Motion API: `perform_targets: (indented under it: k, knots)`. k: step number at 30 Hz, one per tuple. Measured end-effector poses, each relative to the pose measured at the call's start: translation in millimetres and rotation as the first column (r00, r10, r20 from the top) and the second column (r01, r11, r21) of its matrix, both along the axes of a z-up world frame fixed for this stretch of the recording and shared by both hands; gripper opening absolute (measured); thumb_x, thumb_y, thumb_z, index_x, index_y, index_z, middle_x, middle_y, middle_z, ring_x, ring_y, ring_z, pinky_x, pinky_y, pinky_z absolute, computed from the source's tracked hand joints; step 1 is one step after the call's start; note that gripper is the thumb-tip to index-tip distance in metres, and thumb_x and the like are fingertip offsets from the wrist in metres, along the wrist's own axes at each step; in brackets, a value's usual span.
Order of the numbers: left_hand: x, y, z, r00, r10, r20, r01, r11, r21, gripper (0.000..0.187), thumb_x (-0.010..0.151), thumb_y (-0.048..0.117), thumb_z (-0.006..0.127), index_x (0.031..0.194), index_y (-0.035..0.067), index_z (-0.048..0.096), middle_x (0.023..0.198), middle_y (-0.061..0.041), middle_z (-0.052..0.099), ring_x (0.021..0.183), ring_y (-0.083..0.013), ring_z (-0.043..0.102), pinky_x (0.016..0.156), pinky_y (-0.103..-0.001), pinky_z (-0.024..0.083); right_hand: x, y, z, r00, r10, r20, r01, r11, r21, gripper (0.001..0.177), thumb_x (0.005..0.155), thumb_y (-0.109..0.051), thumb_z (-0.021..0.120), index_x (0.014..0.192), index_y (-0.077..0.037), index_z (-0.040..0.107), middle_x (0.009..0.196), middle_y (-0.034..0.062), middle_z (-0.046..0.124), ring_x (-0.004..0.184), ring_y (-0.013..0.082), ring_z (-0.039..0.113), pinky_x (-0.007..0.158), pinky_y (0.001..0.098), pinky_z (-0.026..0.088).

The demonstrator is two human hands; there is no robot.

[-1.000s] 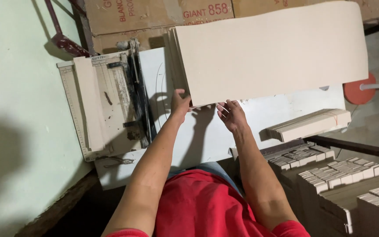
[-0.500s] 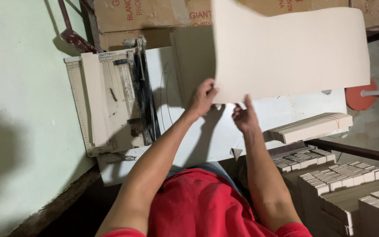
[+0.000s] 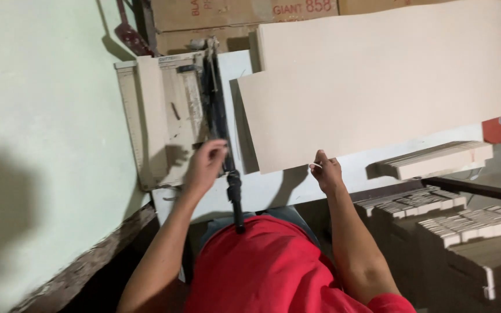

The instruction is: The person uses a manual paper cutter to slice a large sheet of cardboard. They align the cardboard against the machine's guide, pull down the cutting lever to slice the material, and then remove the cut piece to repeat the process.

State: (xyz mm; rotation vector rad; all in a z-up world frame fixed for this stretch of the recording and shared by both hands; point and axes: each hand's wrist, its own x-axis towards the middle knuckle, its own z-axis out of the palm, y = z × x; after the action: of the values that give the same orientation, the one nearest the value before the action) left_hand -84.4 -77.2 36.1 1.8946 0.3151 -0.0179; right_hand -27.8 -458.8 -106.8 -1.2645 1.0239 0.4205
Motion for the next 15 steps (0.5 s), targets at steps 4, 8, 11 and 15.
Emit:
perform_targets:
  k: [4,8,11,15]
  knots:
    - [-45,50,36,0.893,0.005,-0.449,-0.001,1.0,0.008,0.033,0.102,0.032,0.059,0.13,0.015,0.064,0.128,-0.012,0.069,0.12,-0.0317,0.065,0.103,-0.048,0.052,-15,24,4,1.0,0.017,-0.024,-0.018,0.998,-0.068,0.043,0.095,-0.036,0.077,0.107,-0.008,0.046,0.087,0.0061,0.052,0.073,0.0221,0.072,0.065,0.0332,0.067]
    - [-89,82,9,0.789,-0.081,-0.609,0.123,0.992,0.029,0.036,0.101,0.034,0.056,0.133,0.017,0.061,0.127,-0.009,0.071,0.119,-0.0303,0.066,0.099,-0.047,0.052,-25,42,7,1.0,0.009,0.013,-0.009,0.999,-0.032,0.041,0.097,-0.034,0.076,0.106,-0.008,0.045,0.085,0.0052,0.056,0.073,0.022,0.074,0.066,0.0332,0.068]
    - [-119,99,-53,0.783,-0.149,-0.604,0.206,0.978,0.025,0.039,0.098,0.032,0.061,0.132,0.014,0.062,0.123,-0.013,0.073,0.116,-0.0334,0.067,0.097,-0.049,0.053,-31,53,7,0.999,0.002,0.032,-0.002,1.0,-0.002,0.042,0.099,-0.033,0.075,0.107,-0.01,0.042,0.083,0.0026,0.056,0.071,0.0207,0.074,0.067,0.0323,0.068]
    - [-122,103,-54,0.738,-0.224,-0.636,0.233,0.97,-0.07,0.045,0.102,0.038,0.056,0.14,0.014,0.056,0.13,-0.014,0.069,0.12,-0.035,0.065,0.101,-0.05,0.052,-44,83,42,0.999,0.03,0.013,-0.03,0.999,0.022,0.041,0.098,-0.032,0.075,0.106,-0.007,0.044,0.081,0.0033,0.055,0.072,0.022,0.073,0.069,0.0344,0.068]
